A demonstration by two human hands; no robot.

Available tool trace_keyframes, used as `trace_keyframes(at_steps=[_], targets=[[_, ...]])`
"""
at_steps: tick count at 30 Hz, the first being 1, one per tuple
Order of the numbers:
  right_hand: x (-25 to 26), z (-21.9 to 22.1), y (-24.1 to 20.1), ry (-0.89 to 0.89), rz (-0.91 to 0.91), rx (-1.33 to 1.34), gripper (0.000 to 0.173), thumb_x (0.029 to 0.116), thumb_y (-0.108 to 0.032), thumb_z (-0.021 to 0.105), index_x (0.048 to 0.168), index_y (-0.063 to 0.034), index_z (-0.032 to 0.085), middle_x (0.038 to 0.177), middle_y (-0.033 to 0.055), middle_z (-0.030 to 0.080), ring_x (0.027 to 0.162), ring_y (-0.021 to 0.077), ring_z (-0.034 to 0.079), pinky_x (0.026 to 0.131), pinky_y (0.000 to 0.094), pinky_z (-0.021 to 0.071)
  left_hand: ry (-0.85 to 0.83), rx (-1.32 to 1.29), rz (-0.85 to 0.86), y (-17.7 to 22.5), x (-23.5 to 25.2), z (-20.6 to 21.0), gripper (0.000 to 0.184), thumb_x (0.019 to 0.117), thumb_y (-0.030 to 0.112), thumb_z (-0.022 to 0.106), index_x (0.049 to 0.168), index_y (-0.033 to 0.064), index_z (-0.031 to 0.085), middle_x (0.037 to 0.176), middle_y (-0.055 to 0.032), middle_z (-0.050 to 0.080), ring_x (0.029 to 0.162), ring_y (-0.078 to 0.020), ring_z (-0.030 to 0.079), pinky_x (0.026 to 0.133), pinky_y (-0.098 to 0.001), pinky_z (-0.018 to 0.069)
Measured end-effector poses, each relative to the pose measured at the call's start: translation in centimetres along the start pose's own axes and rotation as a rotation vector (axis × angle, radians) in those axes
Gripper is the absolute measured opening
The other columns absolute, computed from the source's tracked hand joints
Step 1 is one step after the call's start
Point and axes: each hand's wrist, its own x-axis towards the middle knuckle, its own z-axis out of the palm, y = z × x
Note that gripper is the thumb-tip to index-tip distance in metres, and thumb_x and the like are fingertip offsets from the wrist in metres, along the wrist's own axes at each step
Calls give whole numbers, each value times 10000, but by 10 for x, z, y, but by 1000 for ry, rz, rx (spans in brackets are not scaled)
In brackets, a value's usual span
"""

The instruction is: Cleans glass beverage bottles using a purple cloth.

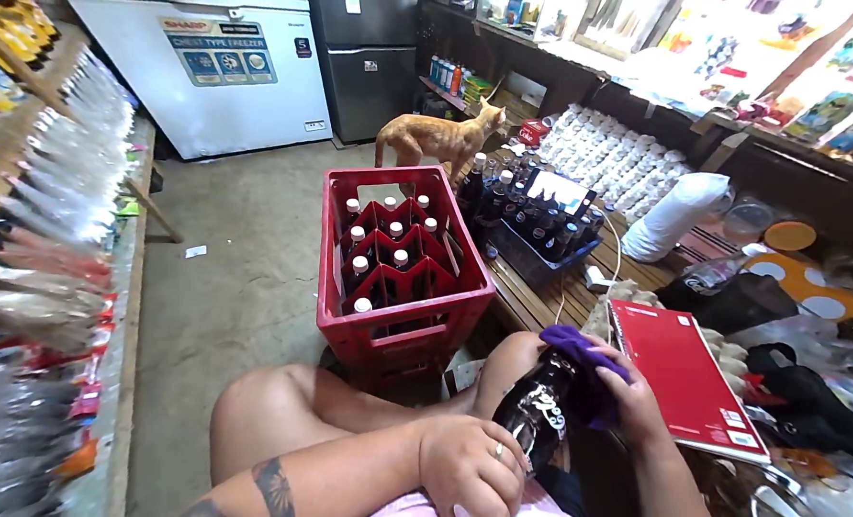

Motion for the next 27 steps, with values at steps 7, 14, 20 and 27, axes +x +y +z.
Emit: trace_keyframes(at_steps=[7,14,20,27], targets=[[-19,43,-8,-96,-478,-403,367,1039,-495,448,1134,-279,730,1450,33,596,1458,220,422,1228,463,289,12,33,4,1,-1,0,218,994,176,558,809,67,588,849,-140,666,931,-272,684,1017,-437,495],[-15,59,-9,-122,-653,-349,375,1076,-437,400,1154,-268,725,1374,-13,640,1382,175,508,1193,404,374,4,38,-6,1,-1,1,203,986,175,572,816,66,596,846,-138,666,924,-266,685,1023,-437,494],[13,48,6,46,-436,-471,381,1017,-351,478,994,-134,789,1199,93,723,1205,208,616,1068,403,443,4,40,-8,1,-1,0,200,985,180,574,820,69,596,854,-136,669,931,-269,684,1035,-440,485],[6,55,-7,70,-315,-549,394,997,-375,487,991,-136,799,1207,120,709,1192,255,613,1049,455,443,8,11,3,2,-3,1,210,997,171,552,820,65,591,856,-148,670,943,-280,687,1030,-440,488]])
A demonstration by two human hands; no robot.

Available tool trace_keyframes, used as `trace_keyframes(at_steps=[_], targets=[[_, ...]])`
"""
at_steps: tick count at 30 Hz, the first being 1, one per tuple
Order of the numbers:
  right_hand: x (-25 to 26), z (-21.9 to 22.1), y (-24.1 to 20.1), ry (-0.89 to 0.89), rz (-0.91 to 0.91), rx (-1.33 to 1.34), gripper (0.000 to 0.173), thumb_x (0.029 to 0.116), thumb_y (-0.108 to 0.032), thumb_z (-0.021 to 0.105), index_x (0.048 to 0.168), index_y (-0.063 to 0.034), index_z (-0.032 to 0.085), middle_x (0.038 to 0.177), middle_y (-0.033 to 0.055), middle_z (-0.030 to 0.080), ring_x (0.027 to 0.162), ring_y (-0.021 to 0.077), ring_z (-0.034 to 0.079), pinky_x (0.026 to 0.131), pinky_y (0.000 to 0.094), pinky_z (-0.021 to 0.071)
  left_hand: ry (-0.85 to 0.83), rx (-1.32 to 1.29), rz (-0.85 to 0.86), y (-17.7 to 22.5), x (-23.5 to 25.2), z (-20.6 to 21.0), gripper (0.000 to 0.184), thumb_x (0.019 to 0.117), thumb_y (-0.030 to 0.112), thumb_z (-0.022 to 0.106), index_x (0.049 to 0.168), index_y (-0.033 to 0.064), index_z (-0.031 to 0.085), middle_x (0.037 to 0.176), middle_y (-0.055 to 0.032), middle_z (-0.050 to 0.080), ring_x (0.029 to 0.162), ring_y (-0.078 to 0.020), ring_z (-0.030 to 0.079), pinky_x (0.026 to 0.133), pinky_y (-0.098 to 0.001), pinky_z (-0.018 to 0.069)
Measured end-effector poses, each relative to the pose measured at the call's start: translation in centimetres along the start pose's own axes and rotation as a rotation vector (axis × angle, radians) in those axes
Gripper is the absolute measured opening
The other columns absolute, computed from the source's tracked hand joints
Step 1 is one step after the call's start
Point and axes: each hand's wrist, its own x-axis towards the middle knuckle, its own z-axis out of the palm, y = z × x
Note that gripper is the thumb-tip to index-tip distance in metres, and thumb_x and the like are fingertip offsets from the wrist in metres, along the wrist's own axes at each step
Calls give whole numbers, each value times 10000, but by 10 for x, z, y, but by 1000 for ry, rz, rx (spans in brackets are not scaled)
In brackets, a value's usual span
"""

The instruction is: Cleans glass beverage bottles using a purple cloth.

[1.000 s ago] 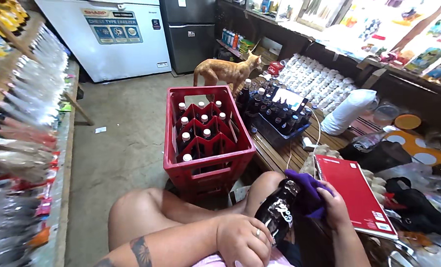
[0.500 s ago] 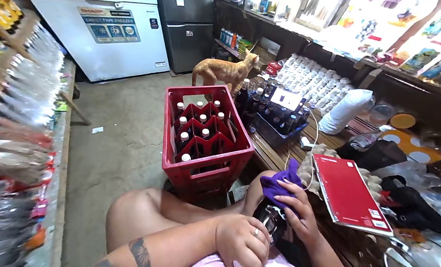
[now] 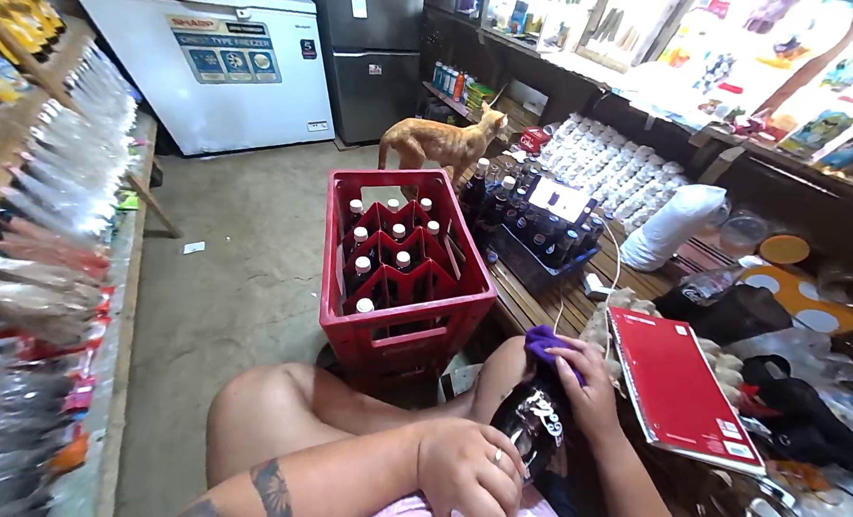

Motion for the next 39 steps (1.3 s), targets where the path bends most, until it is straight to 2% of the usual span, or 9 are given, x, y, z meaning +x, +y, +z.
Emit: trace_keyframes(at_steps=[5,9,13,16,19,24,29,35,39], targets=[[-12,0,-3,-42,-206,38,549,1087,-440,301,991,-216,793,1234,20,732,1295,195,575,1145,438,355,-12,8,-4,0,0,2,213,1000,172,549,820,66,587,859,-144,667,943,-280,684,1022,-434,495],[4,-4,-4,-114,-173,-20,438,1045,-377,408,1001,-202,807,1220,35,739,1243,220,620,1101,463,416,-4,36,-2,-2,2,0,232,1001,185,562,801,71,593,842,-130,672,935,-261,688,1032,-428,491],[23,-6,-2,-234,35,-37,345,967,-372,542,1073,-170,801,1270,86,708,1220,282,630,1046,520,464,4,22,0,-1,1,0,219,1002,179,561,812,74,587,850,-133,664,942,-267,681,1032,-434,488],[26,-8,7,-213,267,192,303,959,-260,576,1103,-69,761,1218,89,706,1212,180,618,1068,390,476,-11,11,-3,1,1,0,218,991,172,572,802,66,590,852,-142,669,954,-275,685,1029,-437,491],[12,-4,9,-13,362,381,283,970,-194,540,1101,-32,731,1142,51,713,1123,69,638,1020,275,505,-27,-4,-11,3,1,-1,224,997,174,559,807,60,593,858,-149,670,964,-287,687,1028,-438,496],[-32,12,13,253,83,218,355,1000,-287,541,1160,-5,686,1337,156,613,1365,159,488,1180,322,351,-17,-30,2,-1,0,3,227,990,176,555,800,58,594,850,-148,662,939,-281,680,1022,-434,492],[-56,12,-3,196,-124,134,404,1070,-486,362,1168,-245,671,1435,-35,558,1449,117,388,1228,354,260,-6,5,7,-3,2,3,222,996,168,557,803,64,589,842,-140,665,925,-269,685,1026,-432,490],[-51,10,-39,65,-500,230,381,1082,-418,349,1219,-266,670,1428,-72,566,1420,171,443,1204,381,345,1,45,-10,1,1,0,248,1022,205,542,813,79,585,845,-128,663,939,-260,682,1020,-427,498],[-40,11,-36,43,-548,239,332,1059,-391,417,1210,-253,678,1401,-42,592,1375,175,498,1174,383,394,7,48,-8,0,1,-1,229,1010,179,550,809,76,588,830,-128,659,903,-259,678,1018,-435,494]])
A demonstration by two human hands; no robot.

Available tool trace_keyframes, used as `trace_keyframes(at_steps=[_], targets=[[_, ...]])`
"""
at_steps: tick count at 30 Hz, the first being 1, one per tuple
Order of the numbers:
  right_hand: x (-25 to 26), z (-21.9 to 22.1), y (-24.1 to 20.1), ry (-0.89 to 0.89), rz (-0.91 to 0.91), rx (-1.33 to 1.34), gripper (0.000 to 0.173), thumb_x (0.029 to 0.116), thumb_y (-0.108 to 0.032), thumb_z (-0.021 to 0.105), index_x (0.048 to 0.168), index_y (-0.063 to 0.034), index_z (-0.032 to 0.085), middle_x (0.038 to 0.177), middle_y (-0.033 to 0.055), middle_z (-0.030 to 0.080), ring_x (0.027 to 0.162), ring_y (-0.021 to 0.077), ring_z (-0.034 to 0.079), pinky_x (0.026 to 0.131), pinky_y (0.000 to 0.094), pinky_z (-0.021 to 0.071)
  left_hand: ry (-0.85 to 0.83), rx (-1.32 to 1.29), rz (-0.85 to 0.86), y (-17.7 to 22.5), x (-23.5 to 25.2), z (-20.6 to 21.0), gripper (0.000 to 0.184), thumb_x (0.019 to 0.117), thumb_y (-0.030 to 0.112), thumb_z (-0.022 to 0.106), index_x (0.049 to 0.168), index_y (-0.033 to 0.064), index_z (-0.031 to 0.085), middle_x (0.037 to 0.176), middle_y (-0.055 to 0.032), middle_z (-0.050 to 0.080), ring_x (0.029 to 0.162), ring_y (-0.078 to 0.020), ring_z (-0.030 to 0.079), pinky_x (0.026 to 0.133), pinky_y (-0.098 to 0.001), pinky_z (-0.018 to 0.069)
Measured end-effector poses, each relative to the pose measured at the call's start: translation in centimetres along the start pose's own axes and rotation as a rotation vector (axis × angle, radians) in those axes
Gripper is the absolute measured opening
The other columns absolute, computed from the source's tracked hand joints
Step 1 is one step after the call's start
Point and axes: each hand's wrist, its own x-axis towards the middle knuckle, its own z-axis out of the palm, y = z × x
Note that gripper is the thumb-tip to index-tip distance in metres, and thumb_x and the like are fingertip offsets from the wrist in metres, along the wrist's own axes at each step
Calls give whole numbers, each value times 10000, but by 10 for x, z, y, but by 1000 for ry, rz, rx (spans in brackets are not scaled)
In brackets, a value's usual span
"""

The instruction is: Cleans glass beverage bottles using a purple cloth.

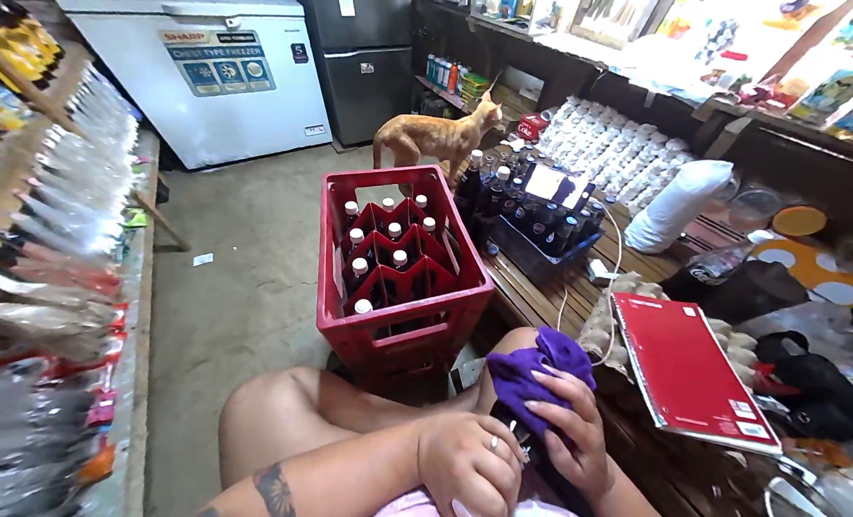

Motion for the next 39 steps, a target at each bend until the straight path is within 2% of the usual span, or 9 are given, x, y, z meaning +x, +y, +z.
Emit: trace_keyframes(at_steps=[8,14,17,20,24,26,30,34,39], targets=[[-8,-13,57,54,184,-209,465,1089,-436,304,1208,-227,701,1335,19,653,1344,169,526,1167,380,370,5,18,10,-1,-1,0,203,998,176,571,821,77,582,837,-128,662,904,-257,684,1028,-434,491],[-6,-13,57,129,422,-202,531,1070,-468,368,1207,-85,708,1301,142,647,1306,200,538,1143,387,374,18,24,13,0,0,-1,211,1001,171,571,814,75,585,838,-131,672,913,-258,694,1024,-431,501],[-5,-11,42,64,406,-229,555,1072,-519,316,1197,-166,725,1336,99,647,1344,209,512,1162,435,332,25,40,8,2,-1,-1,211,998,168,575,810,71,576,837,-135,671,911,-262,694,1024,-432,502],[-1,-8,22,2,335,-147,541,1073,-558,269,1218,-261,698,1364,-13,636,1380,148,479,1190,390,306,41,52,3,2,-1,0,213,1011,174,567,825,71,588,859,-136,682,918,-258,698,1025,-430,503],[16,-10,-10,-126,150,74,518,1098,-473,228,1233,-270,685,1403,-49,597,1398,158,467,1197,385,344,92,70,-4,1,-1,2,226,1027,205,557,846,74,593,866,-132,678,911,-248,695,1006,-424,518],[22,-11,-22,-207,50,130,450,1104,-357,260,1231,-254,679,1423,-34,587,1405,184,466,1198,392,348,110,104,-9,2,-2,2,222,1030,222,544,861,85,588,881,-127,678,891,-241,685,912,-391,543],[28,-15,-28,-279,15,163,281,1018,-210,538,1274,-251,646,1425,-15,578,1384,190,492,1182,398,397,117,142,-15,4,-2,1,223,1030,236,534,872,92,596,882,-117,679,853,-231,672,825,-361,544],[35,-26,-27,-305,88,126,498,925,-288,705,1401,-292,558,1423,-20,573,1333,140,536,1115,328,473,103,120,-7,3,-3,1,210,1014,218,557,861,83,602,889,-123,678,867,-234,672,835,-364,541],[33,-19,-26,-289,103,38,352,996,-435,558,1319,-335,655,1545,-40,470,1453,160,403,1203,390,359,124,156,2,1,-2,0,199,1014,207,548,859,92,595,878,-114,679,850,-225,668,817,-354,535]])
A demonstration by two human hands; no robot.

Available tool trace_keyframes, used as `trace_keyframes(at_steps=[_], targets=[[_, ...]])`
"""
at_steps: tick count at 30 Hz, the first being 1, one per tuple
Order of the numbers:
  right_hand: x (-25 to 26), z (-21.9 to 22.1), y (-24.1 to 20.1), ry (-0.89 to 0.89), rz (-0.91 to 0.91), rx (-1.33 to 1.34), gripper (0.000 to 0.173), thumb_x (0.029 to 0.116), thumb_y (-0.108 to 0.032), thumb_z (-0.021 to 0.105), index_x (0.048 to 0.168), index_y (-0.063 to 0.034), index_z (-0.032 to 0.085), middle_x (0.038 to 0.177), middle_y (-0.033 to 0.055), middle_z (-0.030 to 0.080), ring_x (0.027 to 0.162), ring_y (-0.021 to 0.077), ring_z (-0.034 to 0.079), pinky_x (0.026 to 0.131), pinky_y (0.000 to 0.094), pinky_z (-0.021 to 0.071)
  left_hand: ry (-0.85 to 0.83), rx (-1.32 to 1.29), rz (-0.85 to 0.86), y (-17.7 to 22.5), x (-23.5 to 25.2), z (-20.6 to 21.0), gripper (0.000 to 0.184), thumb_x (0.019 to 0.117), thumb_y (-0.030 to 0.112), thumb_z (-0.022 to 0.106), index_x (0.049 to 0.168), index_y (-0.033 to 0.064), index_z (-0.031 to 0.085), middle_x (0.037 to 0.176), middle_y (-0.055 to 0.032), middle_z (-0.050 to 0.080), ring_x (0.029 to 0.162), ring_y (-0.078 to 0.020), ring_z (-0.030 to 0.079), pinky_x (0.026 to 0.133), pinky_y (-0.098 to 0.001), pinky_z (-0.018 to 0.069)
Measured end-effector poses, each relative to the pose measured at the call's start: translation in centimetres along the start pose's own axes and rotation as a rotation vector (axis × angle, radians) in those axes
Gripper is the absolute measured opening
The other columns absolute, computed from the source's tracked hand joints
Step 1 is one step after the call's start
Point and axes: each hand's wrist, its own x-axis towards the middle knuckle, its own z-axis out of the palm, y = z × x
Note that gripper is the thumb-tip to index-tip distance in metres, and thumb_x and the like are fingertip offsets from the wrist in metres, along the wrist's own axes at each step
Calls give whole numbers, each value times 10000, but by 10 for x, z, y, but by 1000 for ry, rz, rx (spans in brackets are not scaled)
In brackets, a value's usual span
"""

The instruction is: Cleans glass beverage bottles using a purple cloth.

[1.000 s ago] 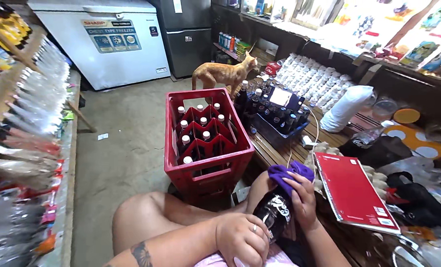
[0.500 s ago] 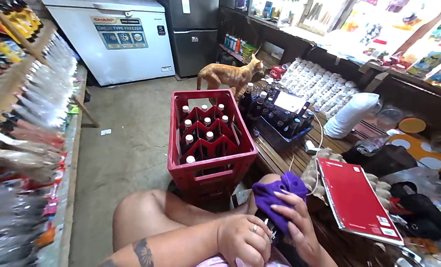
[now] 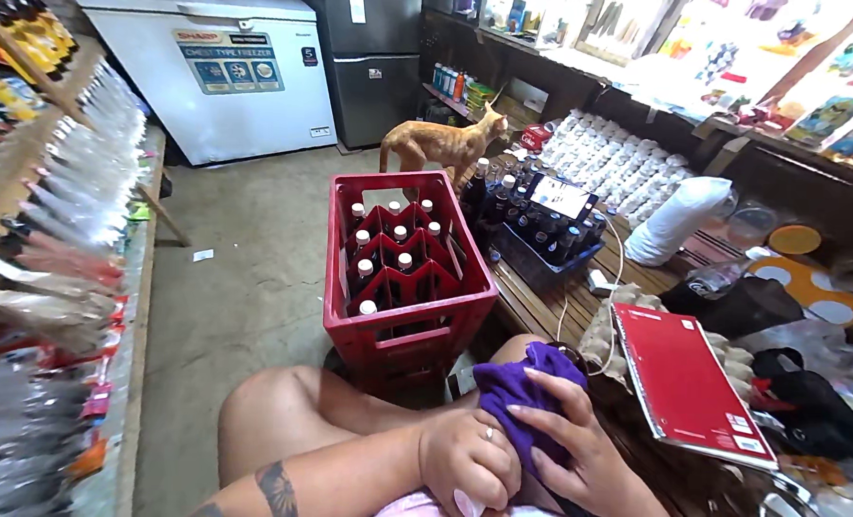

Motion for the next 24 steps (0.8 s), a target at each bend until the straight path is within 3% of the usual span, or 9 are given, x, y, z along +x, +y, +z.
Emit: trace_keyframes(at_steps=[2,4,7,9,15,19,22,24], targets=[[-3,7,3,4,-11,-36,368,1026,-506,458,1312,-358,636,1592,-43,432,1522,224,317,1236,496,292,4,4,-1,0,-1,0,191,1006,205,557,858,93,599,883,-111,680,855,-221,671,829,-355,537],[-6,12,7,23,-30,-72,395,1026,-543,409,1307,-362,618,1568,-50,475,1510,240,347,1206,531,312,-3,-1,-6,0,-3,0,198,1011,211,555,859,92,599,886,-115,680,861,-226,673,832,-360,538],[-9,21,18,153,-89,-82,394,1009,-527,436,1250,-298,646,1399,-23,614,1353,204,532,1126,457,429,-18,-10,-8,0,-3,0,199,1011,206,554,853,93,594,884,-115,682,880,-230,680,883,-376,537],[-12,26,28,245,-105,-65,381,1010,-500,444,1237,-264,639,1349,-10,624,1303,185,561,1109,418,448,-18,-38,-11,0,-3,1,193,1008,182,569,846,79,589,874,-124,678,898,-237,690,981,-411,525],[-27,20,79,412,104,-76,369,1063,-469,370,1208,-255,634,1338,-59,624,1342,109,512,1160,340,377,42,-26,-25,1,-3,2,180,1014,186,574,866,85,588,876,-106,685,904,-219,699,1025,-421,514],[-35,20,97,500,296,-51,398,1073,-479,410,1217,-172,618,1378,16,598,1395,119,466,1188,348,357,83,-17,-37,1,-2,2,215,1036,230,558,872,94,578,883,-100,679,900,-211,694,1010,-415,525],[-30,24,81,512,388,-70,442,1072,-471,408,1205,-107,621,1396,98,584,1408,152,448,1199,368,320,111,-6,-40,1,-2,3,228,1044,249,554,873,101,572,872,-94,676,886,-205,692,1003,-407,527],[-27,26,67,488,392,-87,477,1075,-501,376,1182,-115,634,1408,104,584,1419,173,438,1206,399,289,117,1,-42,1,-2,3,222,1042,251,559,876,105,567,866,-90,674,875,-203,690,1001,-405,525]])
